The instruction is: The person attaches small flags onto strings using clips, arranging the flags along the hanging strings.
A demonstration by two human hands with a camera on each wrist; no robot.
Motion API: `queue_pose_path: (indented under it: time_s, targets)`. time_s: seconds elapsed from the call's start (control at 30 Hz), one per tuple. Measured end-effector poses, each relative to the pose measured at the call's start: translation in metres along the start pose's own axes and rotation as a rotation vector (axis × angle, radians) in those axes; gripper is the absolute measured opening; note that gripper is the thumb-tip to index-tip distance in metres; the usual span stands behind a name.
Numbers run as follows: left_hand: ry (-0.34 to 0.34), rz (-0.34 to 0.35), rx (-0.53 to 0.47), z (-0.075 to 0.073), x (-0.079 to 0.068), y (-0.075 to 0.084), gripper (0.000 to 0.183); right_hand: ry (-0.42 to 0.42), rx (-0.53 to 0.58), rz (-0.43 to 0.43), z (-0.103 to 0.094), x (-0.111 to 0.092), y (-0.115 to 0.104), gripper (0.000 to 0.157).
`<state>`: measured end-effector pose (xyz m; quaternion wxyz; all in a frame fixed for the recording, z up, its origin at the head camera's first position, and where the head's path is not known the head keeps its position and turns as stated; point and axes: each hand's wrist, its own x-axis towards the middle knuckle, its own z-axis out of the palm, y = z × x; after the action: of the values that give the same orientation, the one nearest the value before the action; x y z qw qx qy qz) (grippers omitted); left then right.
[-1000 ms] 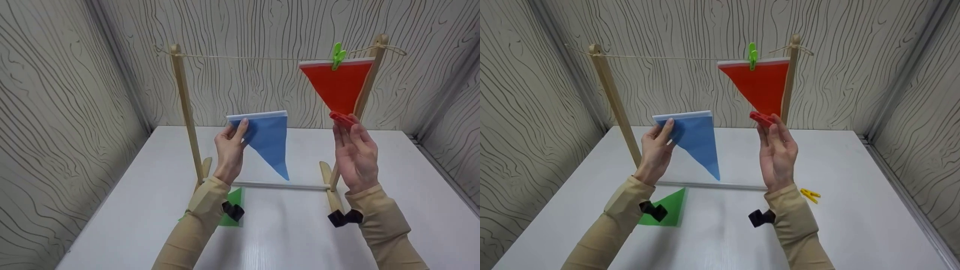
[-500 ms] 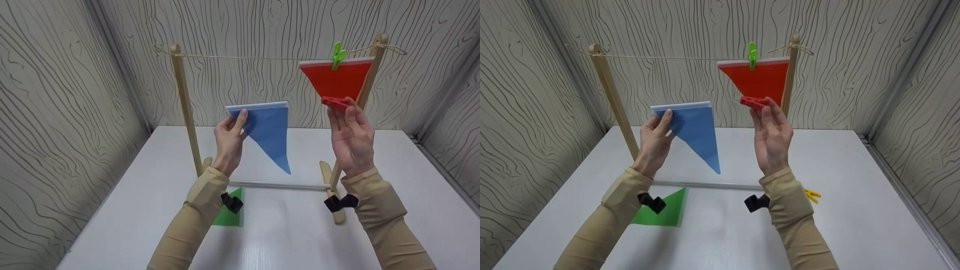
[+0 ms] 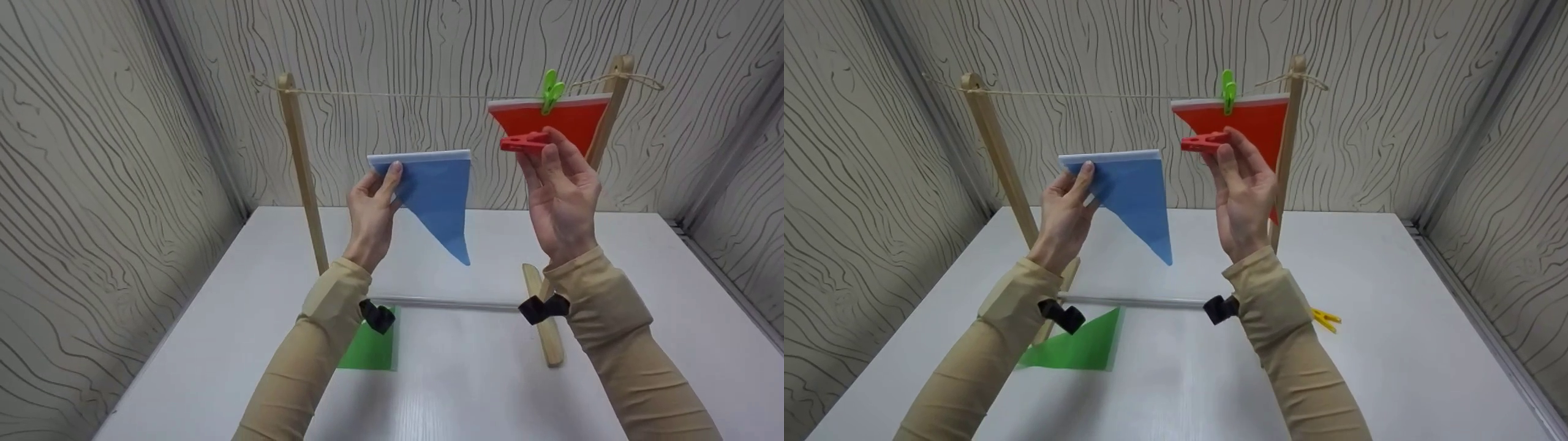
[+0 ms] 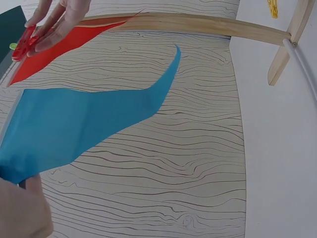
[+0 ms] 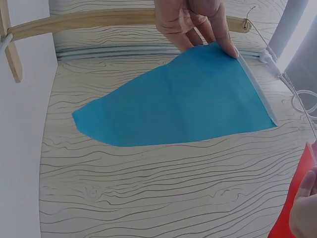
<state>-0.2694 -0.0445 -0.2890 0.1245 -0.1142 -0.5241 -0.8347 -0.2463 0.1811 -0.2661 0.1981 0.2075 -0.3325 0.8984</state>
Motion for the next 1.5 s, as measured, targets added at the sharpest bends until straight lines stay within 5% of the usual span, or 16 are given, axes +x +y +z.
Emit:
queue_pose_path:
  time_s: [0.37, 0.9, 1.5]
  targets:
    - [0.015, 0.037, 0.026, 0.005, 0.007, 0.010, 0.033, -0.034, -0.103, -0.088, 0.028, 0.015, 0.003, 0.030]
    - [0.055, 0.053, 0.043, 0.011, 0.015, 0.016, 0.037, -0.044, -0.517, -0.260, 0.057, 0.027, 0.007, 0.029]
    - [0.037, 0.032, -0.006, 0.018, 0.020, 0.022, 0.041, -0.114, -0.629, -0.346, 0.080, 0.049, 0.002, 0.025]
